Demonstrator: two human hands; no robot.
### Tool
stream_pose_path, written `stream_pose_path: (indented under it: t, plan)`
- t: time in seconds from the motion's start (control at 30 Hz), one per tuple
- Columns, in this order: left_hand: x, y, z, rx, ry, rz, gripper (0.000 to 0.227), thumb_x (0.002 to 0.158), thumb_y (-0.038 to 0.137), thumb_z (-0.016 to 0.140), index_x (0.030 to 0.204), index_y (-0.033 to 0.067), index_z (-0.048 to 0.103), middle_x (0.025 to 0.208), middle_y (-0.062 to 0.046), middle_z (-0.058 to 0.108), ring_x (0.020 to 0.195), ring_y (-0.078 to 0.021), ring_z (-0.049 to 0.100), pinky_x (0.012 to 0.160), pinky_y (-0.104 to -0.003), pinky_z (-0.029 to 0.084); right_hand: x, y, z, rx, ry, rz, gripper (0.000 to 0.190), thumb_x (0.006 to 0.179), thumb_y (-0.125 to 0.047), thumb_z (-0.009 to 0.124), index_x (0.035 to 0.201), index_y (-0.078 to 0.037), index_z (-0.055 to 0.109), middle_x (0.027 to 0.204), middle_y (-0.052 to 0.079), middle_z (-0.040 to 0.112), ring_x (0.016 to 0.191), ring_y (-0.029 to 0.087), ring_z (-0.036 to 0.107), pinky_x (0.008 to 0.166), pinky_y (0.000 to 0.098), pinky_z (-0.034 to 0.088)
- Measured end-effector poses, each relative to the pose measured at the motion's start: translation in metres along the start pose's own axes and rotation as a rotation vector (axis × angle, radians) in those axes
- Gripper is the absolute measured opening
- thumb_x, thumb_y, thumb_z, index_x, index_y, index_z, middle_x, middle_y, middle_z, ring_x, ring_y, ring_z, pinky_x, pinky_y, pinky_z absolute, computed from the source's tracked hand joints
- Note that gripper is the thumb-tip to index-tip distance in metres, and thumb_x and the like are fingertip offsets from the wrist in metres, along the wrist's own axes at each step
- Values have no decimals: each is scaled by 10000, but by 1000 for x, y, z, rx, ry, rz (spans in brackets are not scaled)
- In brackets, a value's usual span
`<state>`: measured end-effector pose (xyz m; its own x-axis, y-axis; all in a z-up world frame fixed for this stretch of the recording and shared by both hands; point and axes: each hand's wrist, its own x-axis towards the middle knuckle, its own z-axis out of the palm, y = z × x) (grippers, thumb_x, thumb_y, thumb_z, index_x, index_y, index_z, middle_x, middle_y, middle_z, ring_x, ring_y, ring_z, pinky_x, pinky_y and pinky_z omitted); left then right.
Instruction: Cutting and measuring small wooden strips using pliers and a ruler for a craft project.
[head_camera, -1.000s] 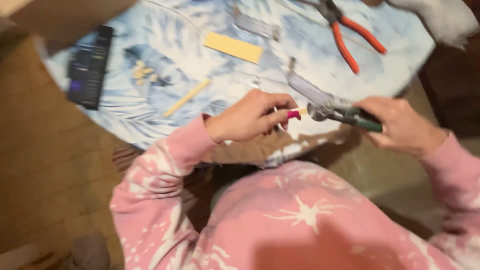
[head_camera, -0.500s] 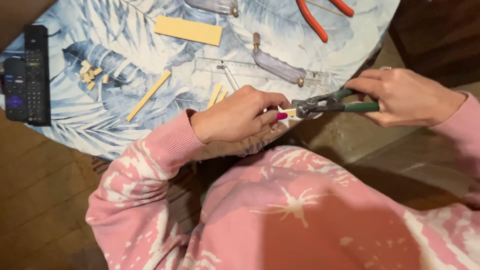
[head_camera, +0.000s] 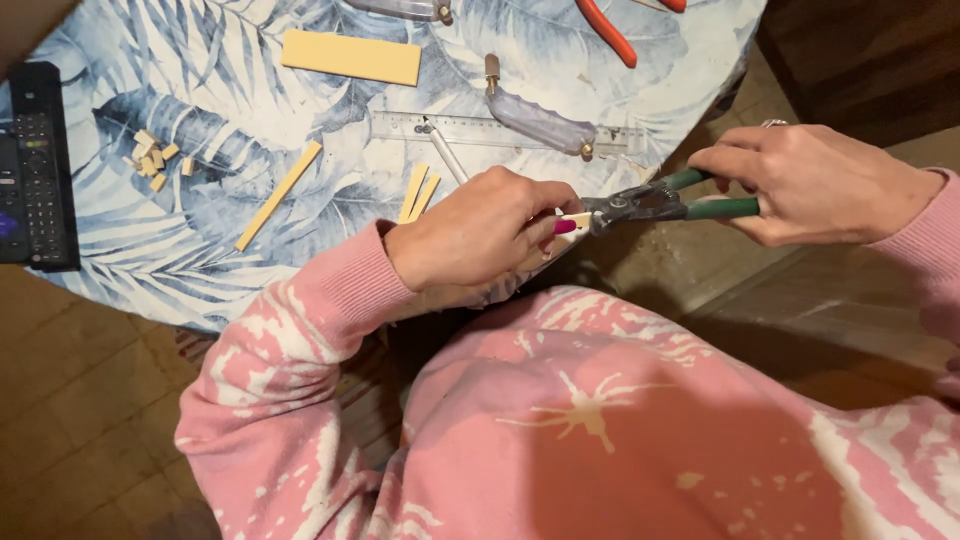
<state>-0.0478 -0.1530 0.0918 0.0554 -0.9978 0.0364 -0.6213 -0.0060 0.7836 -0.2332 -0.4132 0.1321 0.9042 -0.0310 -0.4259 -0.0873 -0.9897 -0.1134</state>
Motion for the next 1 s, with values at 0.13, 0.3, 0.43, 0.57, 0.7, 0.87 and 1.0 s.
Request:
stream_pose_path:
  t: [0.13, 0.3, 0.43, 0.57, 0.7, 0.87, 1.0]
  plan:
    - [1, -1, 4, -1, 4, 21, 232, 937, 148, 604, 1131, 82, 712, 848, -210, 722, 779, -422, 689, 703, -511, 544, -4, 4, 6, 19, 22, -4, 542, 789, -298, 790, 1264, -85, 638, 905, 130, 660, 773, 352, 688, 653, 454, 570]
    - [8, -1, 7, -20, 6, 86, 210, 941, 145, 611, 1111, 79, 714, 816, -174, 731, 751, -388, 696, 688, -492, 545, -11, 5, 9, 71, 25, 29, 452, 786, -279, 780, 1175, -78, 664, 924, 138, 668, 760, 379, 680, 642, 469, 562]
    - [19, 0, 8, -24, -21, 110, 194, 941, 150, 618, 1084, 75, 726, 790, -166, 728, 724, -376, 691, 670, -477, 545, -19, 6, 13, 121, 34, 64, 373, 817, -295, 768, 1102, -72, 678, 924, 148, 672, 757, 398, 674, 638, 488, 550]
    - [28, 1, 14, 12, 1, 148, 190, 908, 128, 642, 1052, 65, 750, 778, -188, 705, 694, -388, 671, 646, -473, 536, -25, 11, 19, 137, 34, 91, 300, 841, -283, 754, 1023, -60, 669, 889, 163, 665, 760, 415, 667, 645, 508, 536]
    - [36, 1, 21, -11, 17, 145, 184, 900, 122, 644, 1039, 70, 753, 753, -162, 711, 678, -361, 684, 639, -455, 539, -30, 30, 37, 142, 84, 63, 266, 805, -245, 744, 946, -44, 644, 833, 160, 654, 717, 414, 665, 620, 509, 533]
    - [44, 1, 23, 20, 24, 129, 162, 923, 132, 643, 1023, 79, 759, 741, -140, 717, 685, -335, 700, 641, -443, 542, -34, 39, 44, 122, 142, 44, 256, 814, -244, 754, 912, -41, 632, 782, 152, 638, 688, 405, 658, 604, 501, 524]
    - [48, 2, 24, -16, -1, 108, 171, 939, 152, 629, 1045, 91, 749, 731, -91, 739, 687, -292, 725, 644, -419, 553, -36, 36, 41, 114, 166, 63, 279, 827, -260, 783, 933, -36, 654, 778, 154, 634, 661, 392, 654, 587, 488, 520]
